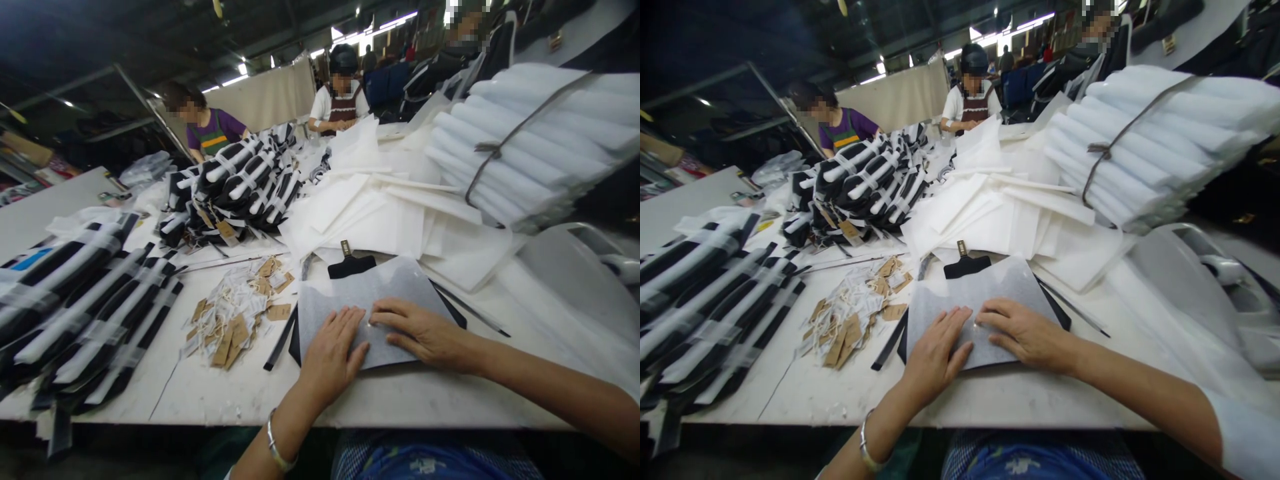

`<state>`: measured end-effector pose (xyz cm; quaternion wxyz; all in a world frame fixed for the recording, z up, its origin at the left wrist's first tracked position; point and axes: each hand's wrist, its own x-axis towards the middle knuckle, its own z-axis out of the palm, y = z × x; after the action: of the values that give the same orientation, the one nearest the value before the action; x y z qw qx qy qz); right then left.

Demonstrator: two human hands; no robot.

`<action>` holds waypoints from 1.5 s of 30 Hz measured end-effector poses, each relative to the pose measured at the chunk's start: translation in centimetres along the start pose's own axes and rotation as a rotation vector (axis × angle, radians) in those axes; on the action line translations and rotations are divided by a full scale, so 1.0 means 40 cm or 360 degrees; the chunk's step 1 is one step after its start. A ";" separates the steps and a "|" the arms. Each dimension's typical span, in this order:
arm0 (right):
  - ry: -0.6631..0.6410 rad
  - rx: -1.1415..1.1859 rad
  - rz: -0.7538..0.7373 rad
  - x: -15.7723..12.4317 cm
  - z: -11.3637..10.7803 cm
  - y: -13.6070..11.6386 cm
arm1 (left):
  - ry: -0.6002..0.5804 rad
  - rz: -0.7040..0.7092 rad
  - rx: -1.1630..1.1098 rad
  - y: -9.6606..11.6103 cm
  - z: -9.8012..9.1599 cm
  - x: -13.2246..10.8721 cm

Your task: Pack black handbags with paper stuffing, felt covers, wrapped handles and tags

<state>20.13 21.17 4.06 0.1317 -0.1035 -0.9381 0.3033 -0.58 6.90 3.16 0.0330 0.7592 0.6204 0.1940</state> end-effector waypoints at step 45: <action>0.0102 -0.1069 -0.0253 -0.021 -0.010 0.048 | 0.0260 0.0445 0.0514 -0.118 0.046 -0.012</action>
<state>21.25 22.66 3.07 0.1429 -0.0772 -0.9860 -0.0371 -4.42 7.86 -0.01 -0.1666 0.8149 0.5328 0.1556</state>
